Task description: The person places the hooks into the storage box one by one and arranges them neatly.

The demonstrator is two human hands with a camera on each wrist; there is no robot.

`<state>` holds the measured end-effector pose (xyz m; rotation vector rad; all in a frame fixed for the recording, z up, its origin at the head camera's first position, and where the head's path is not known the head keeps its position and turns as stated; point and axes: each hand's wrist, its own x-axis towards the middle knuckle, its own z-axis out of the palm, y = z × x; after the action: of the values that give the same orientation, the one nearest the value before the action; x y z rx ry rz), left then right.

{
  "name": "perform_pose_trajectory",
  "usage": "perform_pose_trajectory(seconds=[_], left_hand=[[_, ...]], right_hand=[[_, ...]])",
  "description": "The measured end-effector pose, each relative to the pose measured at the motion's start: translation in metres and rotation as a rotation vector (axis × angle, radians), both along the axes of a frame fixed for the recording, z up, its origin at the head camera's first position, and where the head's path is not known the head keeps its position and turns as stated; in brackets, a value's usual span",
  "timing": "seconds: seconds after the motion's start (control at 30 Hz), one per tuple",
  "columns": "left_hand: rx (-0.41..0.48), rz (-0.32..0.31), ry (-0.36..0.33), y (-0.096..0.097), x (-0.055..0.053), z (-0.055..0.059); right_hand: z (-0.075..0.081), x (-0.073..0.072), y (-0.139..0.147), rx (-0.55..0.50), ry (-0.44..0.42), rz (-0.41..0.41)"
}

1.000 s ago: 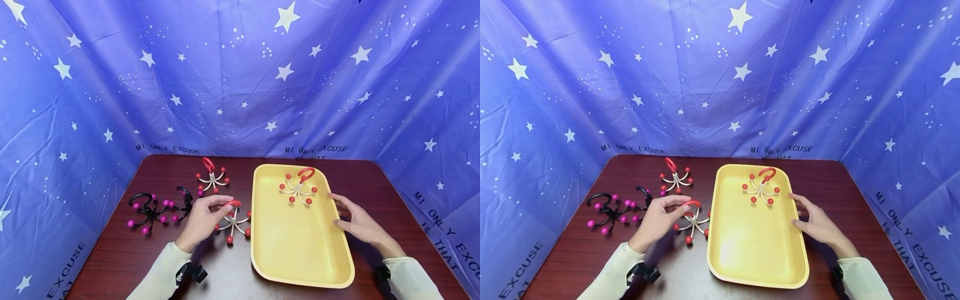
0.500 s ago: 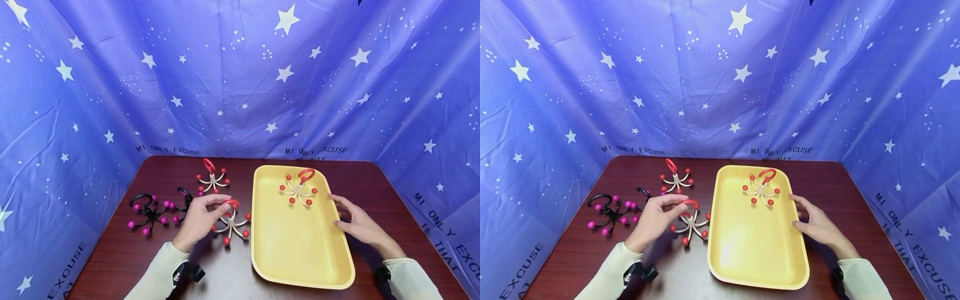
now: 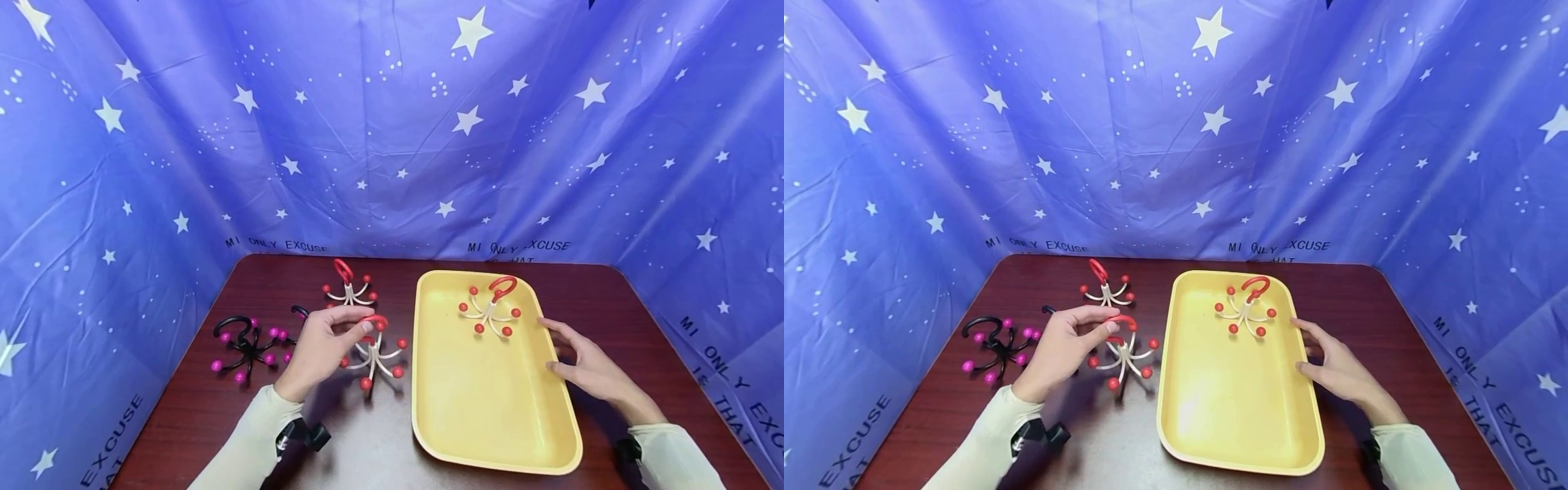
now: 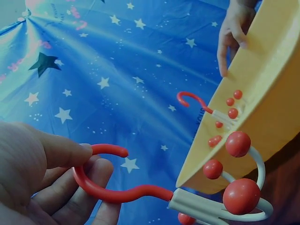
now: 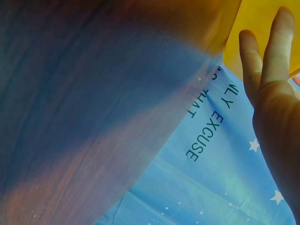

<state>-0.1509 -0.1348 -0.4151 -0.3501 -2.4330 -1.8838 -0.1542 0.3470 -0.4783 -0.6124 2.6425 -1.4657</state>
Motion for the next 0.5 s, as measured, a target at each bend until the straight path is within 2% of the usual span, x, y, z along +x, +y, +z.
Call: perform_pose_trajectory(seconds=[0.13, 0.5], left_hand=[[0.036, -0.014, 0.001, -0.002, -0.002, 0.004], [0.015, -0.021, 0.032, -0.007, -0.005, 0.022]], right_hand=[[0.000, 0.000, 0.000, 0.001, -0.006, 0.001], [0.002, -0.001, -0.001, 0.016, -0.013, -0.001]])
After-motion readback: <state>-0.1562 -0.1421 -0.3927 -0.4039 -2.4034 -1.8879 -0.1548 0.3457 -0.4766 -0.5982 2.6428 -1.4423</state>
